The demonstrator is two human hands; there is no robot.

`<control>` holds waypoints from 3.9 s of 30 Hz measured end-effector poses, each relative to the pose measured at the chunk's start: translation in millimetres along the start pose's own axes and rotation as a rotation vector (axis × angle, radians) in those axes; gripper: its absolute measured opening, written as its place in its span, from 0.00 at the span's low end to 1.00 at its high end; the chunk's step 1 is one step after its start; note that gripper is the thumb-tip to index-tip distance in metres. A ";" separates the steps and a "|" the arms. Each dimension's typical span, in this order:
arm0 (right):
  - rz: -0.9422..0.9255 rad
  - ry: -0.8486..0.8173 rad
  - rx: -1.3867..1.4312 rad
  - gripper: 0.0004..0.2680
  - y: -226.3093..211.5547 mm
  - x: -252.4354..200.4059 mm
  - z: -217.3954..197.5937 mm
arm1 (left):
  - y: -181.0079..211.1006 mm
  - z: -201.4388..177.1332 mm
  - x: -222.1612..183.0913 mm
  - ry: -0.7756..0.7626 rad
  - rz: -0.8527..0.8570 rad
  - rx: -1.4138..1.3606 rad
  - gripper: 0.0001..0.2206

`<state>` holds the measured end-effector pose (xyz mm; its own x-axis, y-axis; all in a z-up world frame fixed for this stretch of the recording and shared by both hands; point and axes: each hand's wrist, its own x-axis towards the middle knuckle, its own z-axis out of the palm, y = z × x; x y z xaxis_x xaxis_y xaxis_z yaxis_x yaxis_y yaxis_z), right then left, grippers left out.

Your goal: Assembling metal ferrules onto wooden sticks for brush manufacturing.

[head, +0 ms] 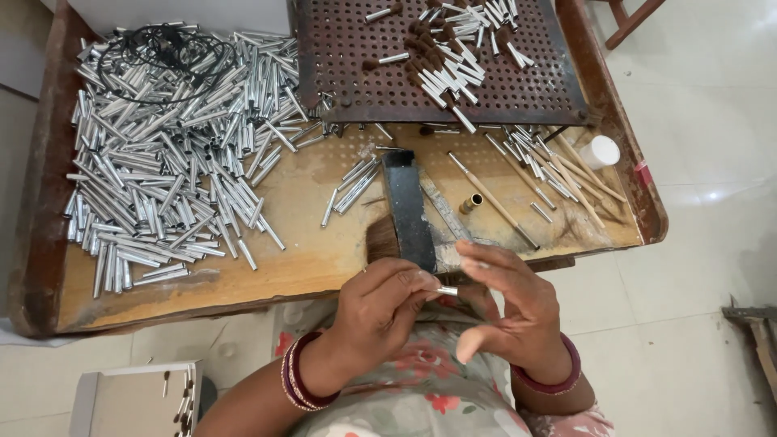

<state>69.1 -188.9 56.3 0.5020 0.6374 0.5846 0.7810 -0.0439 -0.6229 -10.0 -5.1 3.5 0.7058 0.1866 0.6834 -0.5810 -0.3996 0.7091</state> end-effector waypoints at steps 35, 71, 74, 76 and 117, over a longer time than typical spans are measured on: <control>-0.092 0.317 0.005 0.06 56.0 -32.6 66.0 | 10.8 -23.6 5.1 -0.210 -0.180 0.061 0.08; -0.056 0.277 -0.462 0.04 20.6 -44.4 25.9 | -45.5 -7.5 -23.9 0.444 -0.496 -0.767 0.06; -0.079 0.267 -0.472 0.04 17.6 -43.5 30.2 | -42.7 -7.2 -26.9 0.434 -0.487 -0.762 0.06; -0.074 0.268 -0.475 0.04 17.3 -43.6 32.3 | -40.8 -6.6 -28.9 0.430 -0.488 -0.753 0.06; -0.073 0.152 0.015 0.09 40.9 -52.0 38.7 | 1.0 3.9 -17.6 -0.001 -0.458 -0.581 0.11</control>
<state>60.6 -194.1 -19.6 0.4951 0.5145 0.7001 0.8127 0.0105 -0.5825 -21.4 -12.3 -8.5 0.9292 0.2195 0.2973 -0.3492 0.2578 0.9009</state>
